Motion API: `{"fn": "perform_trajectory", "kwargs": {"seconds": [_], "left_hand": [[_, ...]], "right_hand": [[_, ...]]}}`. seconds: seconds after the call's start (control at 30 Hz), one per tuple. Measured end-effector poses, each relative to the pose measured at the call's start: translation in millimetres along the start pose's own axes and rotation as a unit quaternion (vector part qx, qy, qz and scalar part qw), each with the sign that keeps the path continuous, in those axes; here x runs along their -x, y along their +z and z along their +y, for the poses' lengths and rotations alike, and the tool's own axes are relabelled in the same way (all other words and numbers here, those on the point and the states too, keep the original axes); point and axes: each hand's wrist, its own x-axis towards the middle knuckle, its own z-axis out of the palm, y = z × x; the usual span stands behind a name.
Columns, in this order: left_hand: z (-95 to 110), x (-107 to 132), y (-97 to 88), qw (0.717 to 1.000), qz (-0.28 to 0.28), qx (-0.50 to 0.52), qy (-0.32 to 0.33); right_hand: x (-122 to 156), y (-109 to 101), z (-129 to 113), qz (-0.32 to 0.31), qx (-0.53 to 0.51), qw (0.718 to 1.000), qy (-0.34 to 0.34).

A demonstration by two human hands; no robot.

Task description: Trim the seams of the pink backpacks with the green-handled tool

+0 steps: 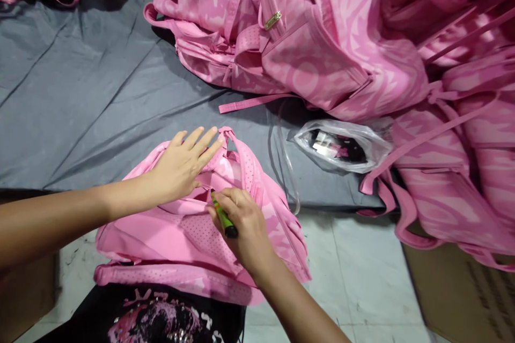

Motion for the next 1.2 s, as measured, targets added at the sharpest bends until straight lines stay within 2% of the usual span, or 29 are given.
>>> {"fn": "perform_trajectory", "kwargs": {"seconds": [0.1, 0.2, 0.37, 0.5, 0.67, 0.8, 0.9, 1.1, 1.17, 1.2], "left_hand": [[1, 0, -1.2, 1.000, -0.011, 0.004, -0.001], [0, 2, 0.5, 1.000, 0.003, 0.014, 0.011], [-9, 4, 3.5, 0.994, 0.062, 0.026, 0.083], [-10, 0, -0.8, 0.983, 0.068, 0.037, 0.166], [4, -10, 3.9, 0.973, 0.049, 0.038, 0.223], [8, -11, 8.8, 0.982, 0.063, 0.037, 0.172], [6, -8, 5.9, 0.989, 0.062, 0.030, 0.128], [2, -6, -3.1, 0.993, 0.028, 0.018, 0.112], [2, -6, -5.0, 0.993, 0.013, 0.024, 0.111], [1, -7, -5.8, 0.993, 0.005, 0.027, 0.112]], "right_hand": [[2, 0, 3, 0.014, -0.064, 0.998, 0.003], [-4, -6, 1, -0.015, -0.112, 0.993, 0.020], [-10, -11, -3, -0.036, -0.093, 0.995, 0.023], [-9, -7, -1, -0.031, -0.089, 0.995, 0.021], [-7, -7, -1, -0.027, -0.064, 0.997, 0.038], [-6, -11, -4, -0.032, -0.082, 0.996, 0.023], [-7, -15, -4, -0.042, -0.098, 0.994, 0.020], [-11, -21, -4, -0.095, -0.090, 0.991, 0.001], [-9, -28, -5, -0.042, -0.053, 0.996, -0.053], [-9, -33, -6, 0.018, -0.028, 0.996, -0.085]]}}
